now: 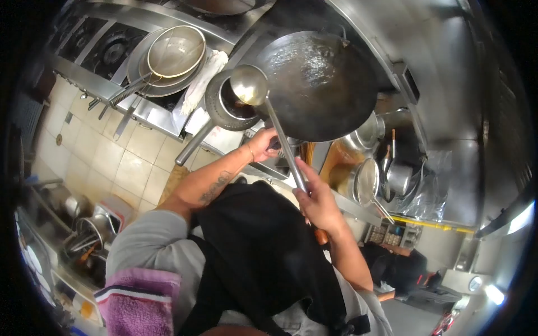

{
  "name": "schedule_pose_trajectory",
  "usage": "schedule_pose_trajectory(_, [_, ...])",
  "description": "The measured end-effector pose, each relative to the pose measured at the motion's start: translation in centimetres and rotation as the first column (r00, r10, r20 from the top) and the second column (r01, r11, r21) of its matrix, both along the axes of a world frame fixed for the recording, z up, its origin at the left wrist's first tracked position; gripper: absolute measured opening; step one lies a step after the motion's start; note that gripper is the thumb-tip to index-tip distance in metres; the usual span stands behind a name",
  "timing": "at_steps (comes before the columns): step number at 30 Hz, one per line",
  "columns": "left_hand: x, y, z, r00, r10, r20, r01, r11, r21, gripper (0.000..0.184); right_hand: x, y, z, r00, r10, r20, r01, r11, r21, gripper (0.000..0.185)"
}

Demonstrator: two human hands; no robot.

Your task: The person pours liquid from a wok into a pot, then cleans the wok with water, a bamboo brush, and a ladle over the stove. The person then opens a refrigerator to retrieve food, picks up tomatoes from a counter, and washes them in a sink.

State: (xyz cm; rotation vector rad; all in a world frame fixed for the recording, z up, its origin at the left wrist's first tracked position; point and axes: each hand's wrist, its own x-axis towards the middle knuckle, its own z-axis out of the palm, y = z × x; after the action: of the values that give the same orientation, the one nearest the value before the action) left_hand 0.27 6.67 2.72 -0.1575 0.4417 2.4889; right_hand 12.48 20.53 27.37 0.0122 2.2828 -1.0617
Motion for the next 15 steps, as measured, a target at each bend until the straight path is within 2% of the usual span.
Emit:
schedule_pose_trajectory(1, [-0.3,0.2,0.1,1.0,0.01,-0.006,-0.011,1.0,-0.009,0.016,-0.2,0.4,0.6,0.999,0.016,0.035,-0.019,0.995,0.093,0.072])
schedule_pose_trajectory(2, [-0.7,0.7,-0.5,1.0,0.008,-0.011,-0.008,1.0,-0.022,0.016,-0.4,1.5,0.1,0.999,0.013,0.031,-0.016,0.997,0.08,0.072])
schedule_pose_trajectory(4, [-1.5,1.5,-1.9,0.998,0.065,0.004,-0.063,0.985,-0.159,0.017,-1.0,4.3,-1.1,0.976,0.068,-0.207,-0.044,0.992,0.119,0.072])
schedule_pose_trajectory(5, [-1.9,2.0,-2.2,0.995,0.095,-0.002,-0.092,0.965,-0.246,0.018,-1.3,5.4,-0.5,0.986,-0.076,-0.152,0.075,0.997,-0.011,0.071])
schedule_pose_trajectory(7, [-2.0,3.2,-1.9,0.98,0.197,-0.007,-0.184,0.899,-0.397,0.018,-2.8,10.0,-0.4,0.926,-0.037,-0.376,0.03,0.999,-0.025,0.074])
schedule_pose_trajectory(8, [-2.4,3.9,-2.7,0.978,0.209,0.002,-0.191,0.9,-0.392,0.019,-4.0,12.8,-0.3,0.865,-0.013,-0.501,0.005,1.0,-0.019,0.075])
schedule_pose_trajectory(9, [-2.5,4.0,-1.8,0.981,0.192,-0.013,-0.176,0.865,-0.469,0.018,-4.7,14.3,2.4,0.898,-0.082,-0.433,0.117,0.992,0.055,0.075])
schedule_pose_trajectory(10, [-2.4,4.3,-1.2,0.979,0.203,-0.033,-0.191,0.836,-0.515,0.017,-6.3,18.0,2.2,0.815,0.017,-0.579,0.067,0.99,0.122,0.074])
schedule_pose_trajectory(12, [-2.9,5.6,-0.9,0.973,0.229,-0.038,-0.21,0.8,-0.563,0.014,-9.7,24.1,2.8,0.769,0.025,-0.639,0.216,0.93,0.296,0.071])
schedule_pose_trajectory(14, [-3.3,7.0,0.4,0.968,0.249,-0.002,-0.193,0.743,-0.641,0.011,-13.1,28.3,3.3,0.821,-0.086,-0.565,0.407,0.782,0.473,0.07])
schedule_pose_trajectory(15, [-3.4,7.7,0.5,0.968,0.251,-0.013,-0.198,0.732,-0.651,0.01,-15.0,31.1,1.9,0.812,-0.123,-0.57,0.461,0.735,0.497,0.069])
